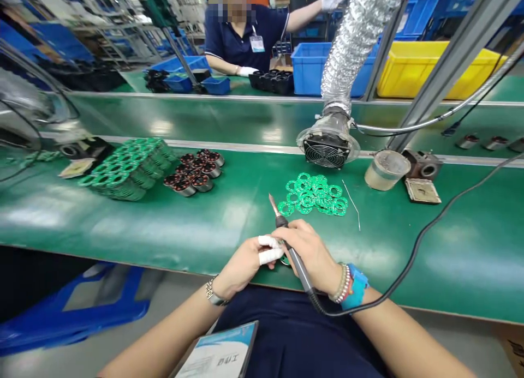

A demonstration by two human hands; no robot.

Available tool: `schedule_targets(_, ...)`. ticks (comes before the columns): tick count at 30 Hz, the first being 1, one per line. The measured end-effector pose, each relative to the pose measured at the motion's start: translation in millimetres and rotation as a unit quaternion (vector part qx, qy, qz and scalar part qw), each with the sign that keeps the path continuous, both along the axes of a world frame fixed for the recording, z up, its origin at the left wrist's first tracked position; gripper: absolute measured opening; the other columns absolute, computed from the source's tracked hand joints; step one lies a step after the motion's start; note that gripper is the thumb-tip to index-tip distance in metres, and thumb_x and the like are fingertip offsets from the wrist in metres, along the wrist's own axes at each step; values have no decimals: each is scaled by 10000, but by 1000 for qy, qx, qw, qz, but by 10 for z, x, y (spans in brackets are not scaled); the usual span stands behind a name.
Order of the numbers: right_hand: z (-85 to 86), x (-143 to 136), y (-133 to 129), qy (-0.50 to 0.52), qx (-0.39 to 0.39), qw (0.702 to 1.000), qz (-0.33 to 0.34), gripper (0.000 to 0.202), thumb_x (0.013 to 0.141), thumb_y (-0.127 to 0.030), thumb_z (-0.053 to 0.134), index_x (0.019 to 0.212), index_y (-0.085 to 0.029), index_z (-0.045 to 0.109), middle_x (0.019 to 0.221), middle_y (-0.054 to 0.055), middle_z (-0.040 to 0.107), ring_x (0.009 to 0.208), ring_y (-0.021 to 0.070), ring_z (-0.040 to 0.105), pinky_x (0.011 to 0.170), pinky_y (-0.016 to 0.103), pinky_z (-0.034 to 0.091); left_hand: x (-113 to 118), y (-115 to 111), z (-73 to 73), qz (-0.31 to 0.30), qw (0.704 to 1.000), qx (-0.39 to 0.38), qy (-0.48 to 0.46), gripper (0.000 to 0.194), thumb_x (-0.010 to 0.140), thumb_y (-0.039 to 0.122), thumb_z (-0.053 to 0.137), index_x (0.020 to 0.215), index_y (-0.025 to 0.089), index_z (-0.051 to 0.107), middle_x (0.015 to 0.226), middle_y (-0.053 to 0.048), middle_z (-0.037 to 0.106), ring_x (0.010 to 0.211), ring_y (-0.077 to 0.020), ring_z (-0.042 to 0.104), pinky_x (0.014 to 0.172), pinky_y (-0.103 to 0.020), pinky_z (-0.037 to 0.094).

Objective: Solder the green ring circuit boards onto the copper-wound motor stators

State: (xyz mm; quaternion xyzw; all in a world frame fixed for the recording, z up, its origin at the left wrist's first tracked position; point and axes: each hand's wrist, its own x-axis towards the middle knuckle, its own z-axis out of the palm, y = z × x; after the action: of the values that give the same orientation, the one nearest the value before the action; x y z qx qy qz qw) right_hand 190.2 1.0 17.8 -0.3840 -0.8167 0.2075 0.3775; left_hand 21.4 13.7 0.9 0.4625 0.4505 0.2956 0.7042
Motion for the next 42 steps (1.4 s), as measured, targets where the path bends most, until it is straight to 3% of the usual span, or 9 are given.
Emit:
schedule_targets(7, -48, -43, 46, -34, 32, 999, 18, 260, 833, -82, 481, 1071, -183, 504, 823, 55, 607, 827, 194, 511, 705, 330, 457, -26, -3, -27, 5, 999, -24, -32, 281, 624, 363, 720, 692, 125, 589, 602, 19, 541, 514, -76, 486, 509, -206, 427)
schedule_targets(17, 112, 81, -214, 44, -27, 994, -99, 169, 811, -92, 529, 938, -191, 581, 755, 28, 593, 733, 158, 550, 654, 290, 466, -112, -42, -90, -10, 1000, -14, 3, 196, 729, 311, 631, 718, 129, 560, 570, 0, 600, 522, -95, 569, 566, -223, 471)
schedule_targets(22, 172, 253, -359, 52, -30, 997, -50, 350, 783, -67, 575, 1118, -167, 568, 766, 40, 608, 703, 153, 543, 628, 299, 463, -119, -28, -88, -27, 1000, -9, 13, 163, 743, 278, 607, 701, 130, 553, 544, 11, 583, 498, -88, 553, 543, -213, 458)
schedule_targets(28, 251, 295, -425, 70, -71, 995, -31, 279, 770, -31, 549, 1006, -157, 627, 756, 57, 622, 687, 154, 536, 609, 311, 466, -118, -18, -90, -29, 999, -8, 17, 135, 738, 252, 599, 704, 127, 560, 543, 14, 581, 493, -83, 545, 543, -209, 452)
schedule_targets(42, 288, 259, -407, 55, -74, 995, -32, 258, 774, -69, 545, 985, -178, 645, 719, 58, 641, 659, 168, 554, 566, 314, 476, -106, -12, -54, -30, 999, -7, 29, 115, 732, 233, 584, 683, 135, 553, 531, 17, 574, 486, -89, 546, 534, -210, 445)
